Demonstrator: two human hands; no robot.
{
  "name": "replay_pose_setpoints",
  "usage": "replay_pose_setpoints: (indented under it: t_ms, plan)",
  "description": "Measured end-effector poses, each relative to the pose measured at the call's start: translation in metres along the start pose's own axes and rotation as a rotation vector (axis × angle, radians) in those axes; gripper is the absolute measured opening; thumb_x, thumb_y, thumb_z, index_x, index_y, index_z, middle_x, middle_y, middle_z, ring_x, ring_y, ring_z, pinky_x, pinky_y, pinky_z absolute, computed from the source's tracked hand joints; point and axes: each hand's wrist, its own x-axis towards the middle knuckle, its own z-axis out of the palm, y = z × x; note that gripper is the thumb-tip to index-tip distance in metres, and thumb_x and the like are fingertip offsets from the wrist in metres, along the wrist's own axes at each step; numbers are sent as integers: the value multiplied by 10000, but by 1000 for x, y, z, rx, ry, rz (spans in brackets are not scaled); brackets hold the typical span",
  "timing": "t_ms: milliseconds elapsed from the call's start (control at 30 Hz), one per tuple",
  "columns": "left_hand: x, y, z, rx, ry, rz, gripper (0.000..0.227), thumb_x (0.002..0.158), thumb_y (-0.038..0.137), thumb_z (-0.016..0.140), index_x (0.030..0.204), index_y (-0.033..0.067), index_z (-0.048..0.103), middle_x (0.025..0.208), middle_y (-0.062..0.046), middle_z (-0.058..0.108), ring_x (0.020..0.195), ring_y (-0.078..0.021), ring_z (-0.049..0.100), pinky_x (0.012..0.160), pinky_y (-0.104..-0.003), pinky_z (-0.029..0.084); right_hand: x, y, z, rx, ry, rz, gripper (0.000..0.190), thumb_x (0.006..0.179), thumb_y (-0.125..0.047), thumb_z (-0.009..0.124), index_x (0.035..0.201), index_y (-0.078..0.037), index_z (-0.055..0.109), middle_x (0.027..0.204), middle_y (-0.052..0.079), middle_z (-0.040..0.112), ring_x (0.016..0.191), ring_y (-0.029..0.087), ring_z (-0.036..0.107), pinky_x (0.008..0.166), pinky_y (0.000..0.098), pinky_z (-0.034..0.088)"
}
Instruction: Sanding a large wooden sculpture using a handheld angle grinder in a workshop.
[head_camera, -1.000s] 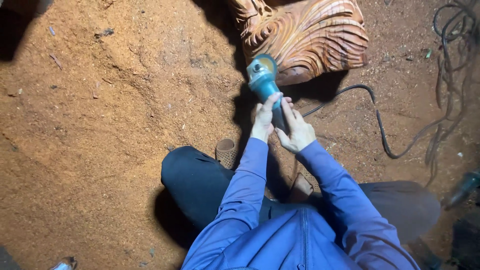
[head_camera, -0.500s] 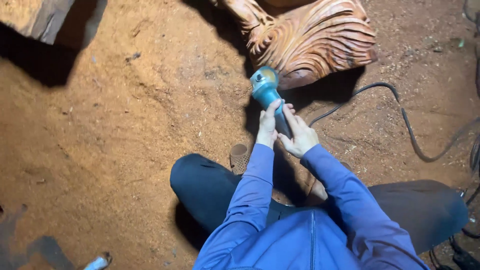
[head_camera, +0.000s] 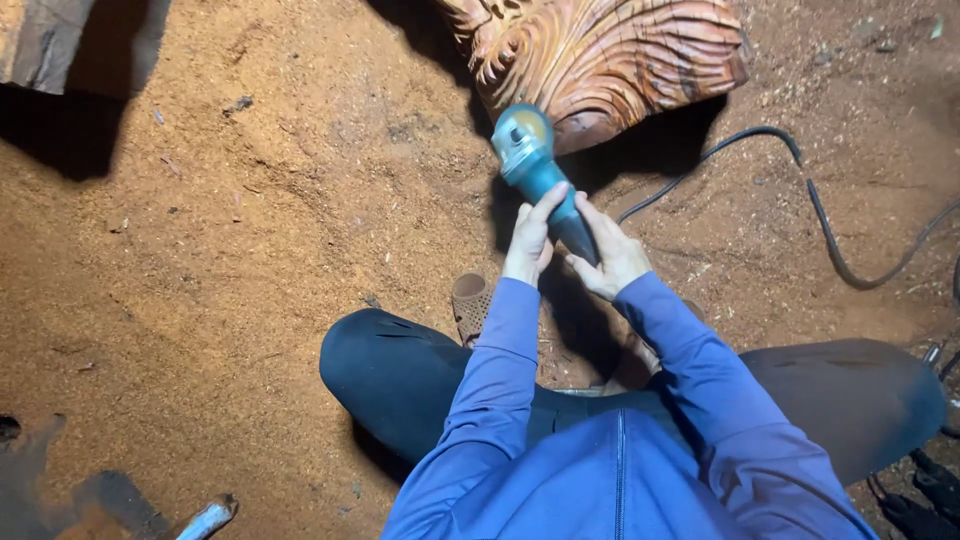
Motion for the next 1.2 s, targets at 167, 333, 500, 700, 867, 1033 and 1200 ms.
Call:
replay_pose_setpoints:
  t_ms: [167, 333, 500, 700, 867, 1033, 1200]
  plan:
    - [-3, -12, -5, 117, 44, -31, 662, 768, 267, 951, 1117, -55, 489, 991, -259, 648, 902, -329, 696, 828, -533, 580, -6, 24, 4, 75, 38, -5, 959, 775, -400, 765, 1611, -437, 296, 1458, 69, 578, 1153, 419, 649, 1001, 531, 540]
    - [-7, -14, 3, 7, 94, -27, 709, 770, 273, 948, 1151, -52, 447, 1032, -226, 572, 997, -319, 631, 902, -571, 511, -7, 20, -5, 2, 22, -59, 896, 774, -390, 756, 1583, -433, 371, 1437, 12, 594, 1148, 370, 666, 983, 497, 552]
    - [-16, -38, 7, 5, 4, -48, 654, 773, 212, 950, 1174, -40, 500, 1034, -193, 638, 989, -298, 670, 909, -529, 532, -24, 32, -17, -68, 22, 18, 968, 736, -380, 775, 1594, -431, 332, 1453, 46, 591, 1125, 387, 672, 993, 520, 554]
    - [-32, -96, -2, -88, -67, -187, 514, 764, 97, 932, 1184, -55, 679, 1065, -213, 740, 977, -310, 733, 900, -497, 586, -5, 40, -35, -311, -167, 82, 1092, 713, -517, 717, 1643, -461, 149, 1432, 73, 596, 1137, 396, 683, 977, 548, 557]
    - [-52, -63, 32, -49, -136, -138, 553, 768, 152, 941, 1230, 5, 674, 1104, -158, 738, 1006, -236, 718, 888, -433, 601, -12, 39, -39, -308, -85, 20, 1002, 802, -541, 643, 1673, -380, 177, 1425, 128, 569, 1106, 451, 672, 944, 590, 552]
    - [-47, -52, 29, -199, -79, -178, 520, 828, 231, 894, 1217, -24, 660, 1064, -160, 723, 1036, -241, 686, 940, -438, 554, -8, 16, -48, -360, -106, 50, 985, 822, -543, 654, 1666, -410, 164, 1463, 99, 526, 1097, 467, 676, 945, 595, 555]
    - [-54, -51, 19, -381, -45, -147, 474, 847, 188, 896, 1195, 72, 596, 1013, -134, 678, 996, -300, 670, 851, -444, 561, -5, 6, -46, -509, -172, 37, 905, 846, -503, 660, 1644, -469, 235, 1448, 73, 557, 1098, 438, 697, 943, 560, 572]
